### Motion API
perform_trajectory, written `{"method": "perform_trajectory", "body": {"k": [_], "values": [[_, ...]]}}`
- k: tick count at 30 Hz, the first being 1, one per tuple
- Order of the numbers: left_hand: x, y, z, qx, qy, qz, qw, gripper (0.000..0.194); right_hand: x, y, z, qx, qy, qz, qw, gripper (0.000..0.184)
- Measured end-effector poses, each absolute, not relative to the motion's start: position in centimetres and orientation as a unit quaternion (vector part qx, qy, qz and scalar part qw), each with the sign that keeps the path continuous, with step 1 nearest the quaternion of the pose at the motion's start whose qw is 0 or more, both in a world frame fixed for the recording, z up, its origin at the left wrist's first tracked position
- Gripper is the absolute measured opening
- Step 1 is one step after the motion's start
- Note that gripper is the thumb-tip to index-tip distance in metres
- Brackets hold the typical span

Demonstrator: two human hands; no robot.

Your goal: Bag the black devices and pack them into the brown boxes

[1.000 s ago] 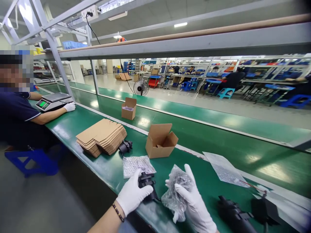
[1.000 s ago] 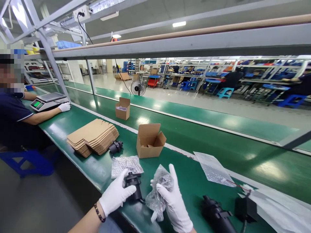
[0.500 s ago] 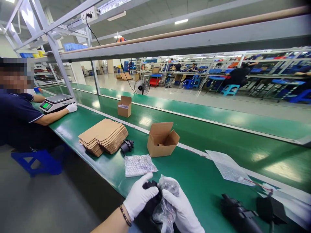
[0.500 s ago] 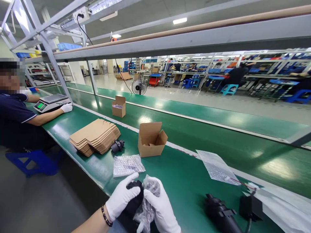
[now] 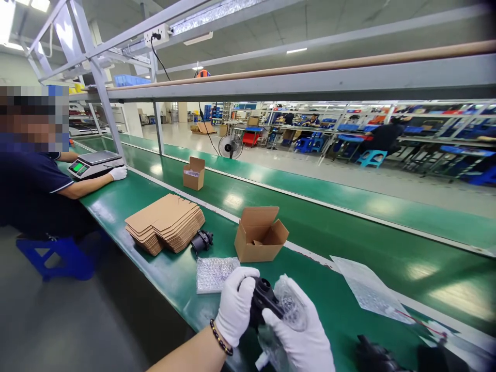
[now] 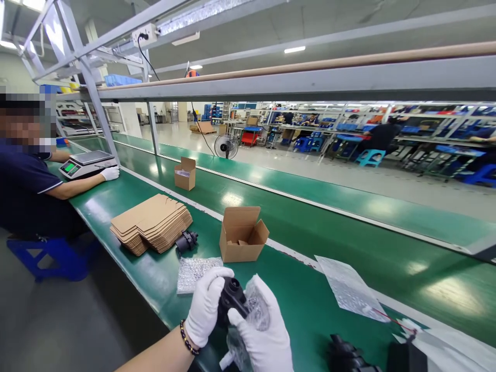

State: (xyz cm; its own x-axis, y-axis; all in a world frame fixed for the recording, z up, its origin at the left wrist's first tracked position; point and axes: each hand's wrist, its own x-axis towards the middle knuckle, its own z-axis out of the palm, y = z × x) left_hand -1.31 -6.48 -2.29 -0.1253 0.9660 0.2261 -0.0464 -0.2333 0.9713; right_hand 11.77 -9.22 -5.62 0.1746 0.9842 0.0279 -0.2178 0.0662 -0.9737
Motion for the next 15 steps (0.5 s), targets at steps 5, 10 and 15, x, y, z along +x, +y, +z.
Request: {"method": "perform_trajectory", "body": {"k": [5, 10, 15], "values": [[0.7, -5.4, -2.0, 0.467, 0.443, 0.634, 0.429, 0.035, 12.3, -8.5, -6.1, -0.426, -0.520, 0.366, 0.643, 0.077], [2.0, -5.0, -2.1, 0.453, 0.415, 0.649, 0.450, 0.037, 13.4, -6.3, -4.5, -0.502, -0.502, 0.343, 0.615, 0.084], [2.3, -4.3, -1.6, 0.428, 0.351, 0.639, 0.535, 0.052, 14.9, -5.4, -3.4, -0.516, -0.483, 0.366, 0.606, 0.075]]}}
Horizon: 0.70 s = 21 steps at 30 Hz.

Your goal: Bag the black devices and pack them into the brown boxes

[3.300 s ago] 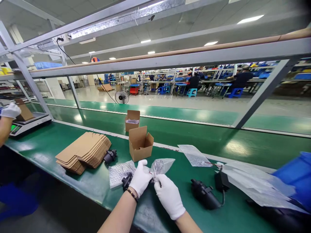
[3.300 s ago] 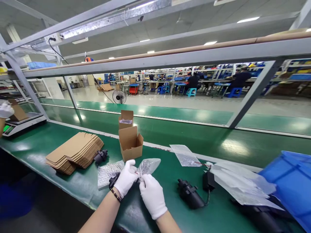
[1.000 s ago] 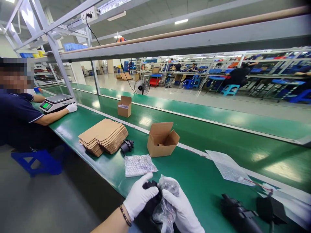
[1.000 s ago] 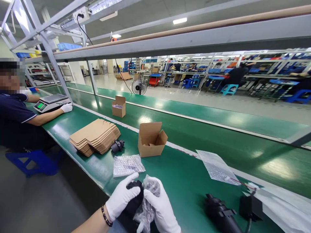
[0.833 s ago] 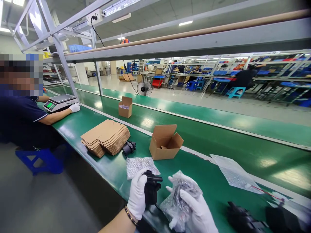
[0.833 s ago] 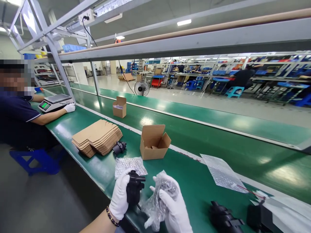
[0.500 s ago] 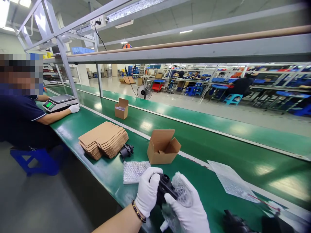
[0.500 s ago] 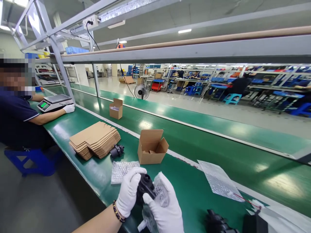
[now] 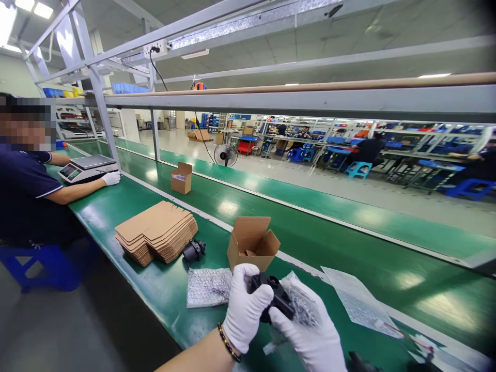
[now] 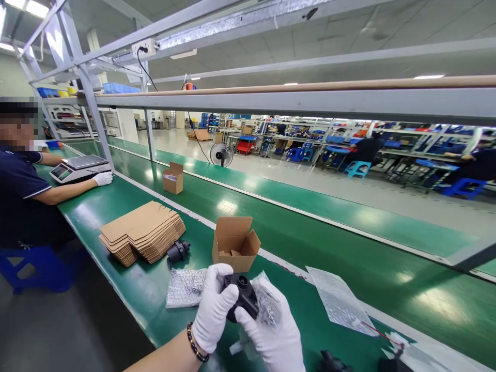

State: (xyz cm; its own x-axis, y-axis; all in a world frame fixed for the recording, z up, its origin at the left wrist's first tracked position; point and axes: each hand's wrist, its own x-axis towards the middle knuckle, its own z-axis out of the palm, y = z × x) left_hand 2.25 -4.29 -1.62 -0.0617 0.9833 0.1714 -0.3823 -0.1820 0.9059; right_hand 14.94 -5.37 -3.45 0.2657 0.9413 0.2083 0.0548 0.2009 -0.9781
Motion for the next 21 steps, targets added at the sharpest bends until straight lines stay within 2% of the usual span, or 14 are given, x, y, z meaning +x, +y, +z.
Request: {"method": "perform_trajectory", "body": {"k": [3, 7, 11, 16, 18, 21], "values": [[1.9, -3.6, -1.2, 0.430, 0.308, 0.622, 0.578, 0.057, 15.5, -5.6, -3.7, -0.504, -0.453, 0.361, 0.641, 0.068], [1.2, -3.1, -1.2, 0.436, 0.220, 0.579, 0.653, 0.061, 15.9, -5.5, -3.2, -0.497, -0.433, 0.417, 0.626, 0.063], [1.2, -3.2, -1.5, 0.432, 0.226, 0.619, 0.615, 0.047, 15.3, -5.7, -2.7, -0.479, -0.431, 0.423, 0.637, 0.073], [1.5, -3.8, -1.6, 0.431, 0.235, 0.635, 0.597, 0.055, 14.6, -6.1, -2.9, -0.472, -0.514, 0.356, 0.621, 0.084], [1.5, -3.9, -1.7, 0.434, 0.234, 0.639, 0.591, 0.059, 15.0, -5.9, -3.0, -0.472, -0.545, 0.312, 0.618, 0.078], [1.4, -3.7, -1.8, 0.433, 0.236, 0.654, 0.573, 0.056, 15.8, -5.3, -2.8, -0.453, -0.606, 0.266, 0.597, 0.060]]}}
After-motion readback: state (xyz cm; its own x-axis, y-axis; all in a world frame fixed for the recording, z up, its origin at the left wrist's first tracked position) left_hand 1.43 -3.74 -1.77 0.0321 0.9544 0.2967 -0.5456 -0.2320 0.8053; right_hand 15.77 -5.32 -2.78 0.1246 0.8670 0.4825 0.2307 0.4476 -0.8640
